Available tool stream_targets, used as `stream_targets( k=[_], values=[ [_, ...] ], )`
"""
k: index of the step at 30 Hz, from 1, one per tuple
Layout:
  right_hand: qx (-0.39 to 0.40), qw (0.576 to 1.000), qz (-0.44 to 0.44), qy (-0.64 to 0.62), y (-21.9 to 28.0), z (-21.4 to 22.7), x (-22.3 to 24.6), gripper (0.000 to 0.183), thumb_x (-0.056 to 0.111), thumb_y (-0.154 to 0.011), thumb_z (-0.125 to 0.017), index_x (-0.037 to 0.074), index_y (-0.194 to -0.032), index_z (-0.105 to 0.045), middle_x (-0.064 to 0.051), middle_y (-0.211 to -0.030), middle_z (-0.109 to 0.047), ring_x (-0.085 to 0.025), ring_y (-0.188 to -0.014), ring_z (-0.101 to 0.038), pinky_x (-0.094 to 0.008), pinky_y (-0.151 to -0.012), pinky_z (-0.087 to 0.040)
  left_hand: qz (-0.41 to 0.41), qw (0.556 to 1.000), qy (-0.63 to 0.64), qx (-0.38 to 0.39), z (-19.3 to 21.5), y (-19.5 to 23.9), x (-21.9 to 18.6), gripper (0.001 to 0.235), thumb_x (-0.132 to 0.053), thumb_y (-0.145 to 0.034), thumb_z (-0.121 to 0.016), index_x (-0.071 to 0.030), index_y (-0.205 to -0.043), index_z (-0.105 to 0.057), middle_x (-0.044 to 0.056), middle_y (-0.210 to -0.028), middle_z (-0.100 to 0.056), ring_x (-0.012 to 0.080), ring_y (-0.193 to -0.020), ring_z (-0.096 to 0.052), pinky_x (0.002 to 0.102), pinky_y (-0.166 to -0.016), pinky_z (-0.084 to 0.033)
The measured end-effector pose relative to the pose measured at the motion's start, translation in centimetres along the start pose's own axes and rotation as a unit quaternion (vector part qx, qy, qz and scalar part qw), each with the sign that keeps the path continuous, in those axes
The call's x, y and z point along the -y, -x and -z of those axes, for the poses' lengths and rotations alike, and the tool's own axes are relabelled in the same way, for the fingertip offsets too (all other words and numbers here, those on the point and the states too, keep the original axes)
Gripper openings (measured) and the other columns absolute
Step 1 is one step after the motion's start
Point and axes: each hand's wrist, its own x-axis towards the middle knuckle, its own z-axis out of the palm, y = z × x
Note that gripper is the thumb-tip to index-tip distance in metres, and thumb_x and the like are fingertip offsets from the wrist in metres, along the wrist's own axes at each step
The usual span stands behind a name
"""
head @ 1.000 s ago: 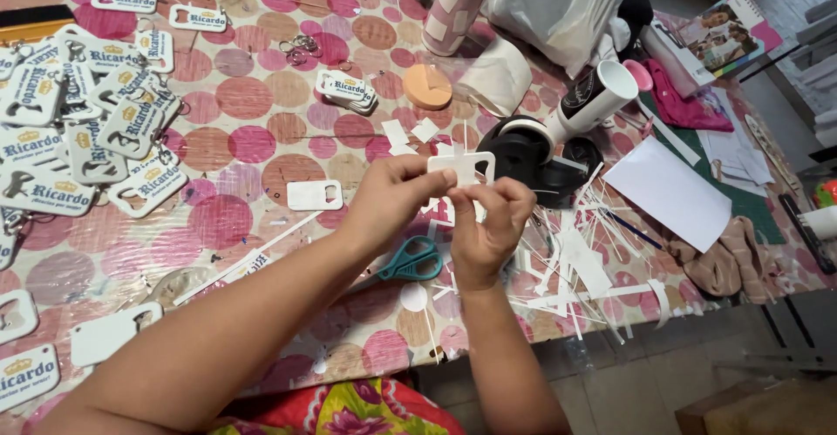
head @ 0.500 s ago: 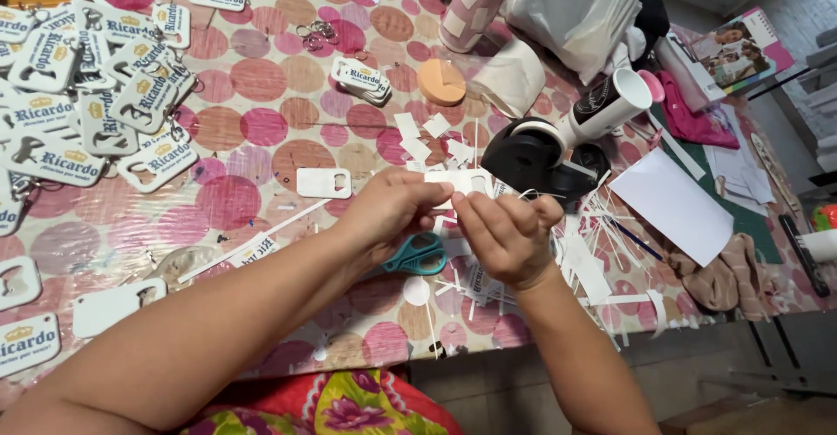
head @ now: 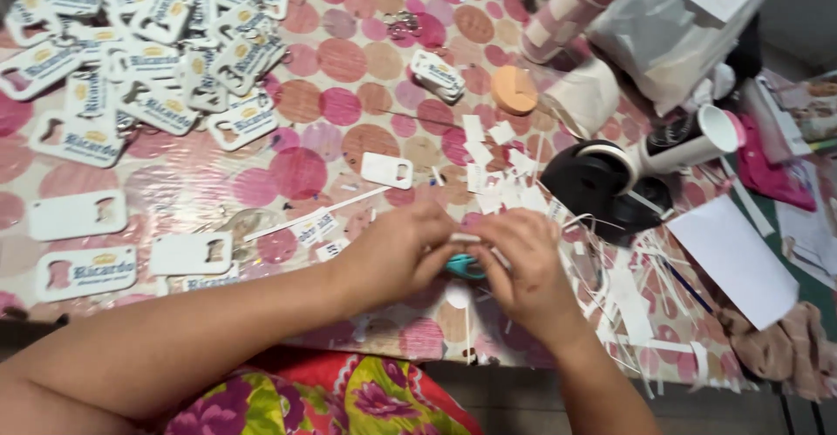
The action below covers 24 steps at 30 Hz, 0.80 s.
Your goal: Assembling small plastic bottle openers by applying printed labels and clear protective stickers.
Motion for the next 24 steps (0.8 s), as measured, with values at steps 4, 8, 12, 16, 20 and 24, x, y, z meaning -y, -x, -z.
stream_targets(
  k=[4,8,12,16,20,24],
  values=[
    [0.031,0.999,0.020,-0.031,-1.1,-1.9,1.6,0.015,0.027,-0.096,-0.069,0.019,-0.106,-0.077,0.002,-0.102,-0.074,-0.026,-0.098,-0.063,-0.039,-0.091,-0.042,-0.087,0.991,-0.100,0.012,1.5,4.3,1.6,0.010,-0.012,-0.090,-0.063,-0.006,-0.094,-0.069,0.013,-0.091,-0.064,0.0345,-0.083,-0.069,0.039,-0.073,-0.058],
    [0.162,0.974,0.023,-0.156,-4.2,-4.7,1.0,0.009,0.020,-0.091,-0.074,0.013,-0.095,-0.078,-0.007,-0.092,-0.077,-0.034,-0.089,-0.070,-0.045,-0.082,-0.052,0.007,0.996,-0.091,0.006,4.6,6.7,0.7,0.020,-0.018,-0.093,-0.065,-0.001,-0.102,-0.068,0.020,-0.105,-0.067,0.0424,-0.095,-0.068,0.045,-0.078,-0.058],
    [0.234,0.946,-0.066,-0.214,-10.4,-6.9,-2.6,0.012,0.003,-0.084,-0.076,0.002,-0.096,-0.076,-0.022,-0.087,-0.075,-0.044,-0.086,-0.071,-0.053,-0.084,-0.054,0.105,0.991,-0.049,-0.072,8.2,9.8,1.7,0.061,-0.028,-0.088,-0.077,0.002,-0.138,-0.055,0.027,-0.137,-0.056,0.0515,-0.128,-0.053,0.056,-0.103,-0.047],
    [0.273,0.934,-0.137,-0.185,-15.4,-11.3,-10.9,0.049,0.013,-0.084,-0.084,0.012,-0.131,-0.072,-0.014,-0.088,-0.072,-0.029,-0.083,-0.067,-0.045,-0.081,-0.052,0.135,0.962,-0.187,-0.146,15.3,14.6,2.9,0.041,-0.018,-0.094,-0.071,-0.004,-0.132,-0.062,0.019,-0.128,-0.064,0.0427,-0.125,-0.059,0.049,-0.103,-0.048],
    [0.338,0.884,-0.254,-0.199,-18.1,-13.4,-11.8,0.050,0.005,-0.082,-0.082,0.009,-0.129,-0.064,-0.003,-0.084,-0.068,-0.019,-0.074,-0.065,-0.032,-0.076,-0.051,0.226,0.921,-0.313,-0.050,19.4,18.3,2.6,0.046,-0.022,-0.089,-0.072,-0.010,-0.132,-0.063,0.015,-0.115,-0.072,0.0378,-0.118,-0.064,0.049,-0.098,-0.050],
    [0.355,0.895,-0.252,-0.095,-18.5,-14.1,-11.4,0.043,0.019,-0.080,-0.086,0.014,-0.120,-0.071,-0.005,-0.094,-0.075,-0.025,-0.090,-0.071,-0.039,-0.088,-0.050,0.264,0.915,-0.296,0.072,20.1,18.4,1.8,0.061,-0.020,-0.085,-0.073,-0.006,-0.141,-0.054,0.018,-0.119,-0.071,0.0387,-0.123,-0.061,0.052,-0.104,-0.046]
  ],
)
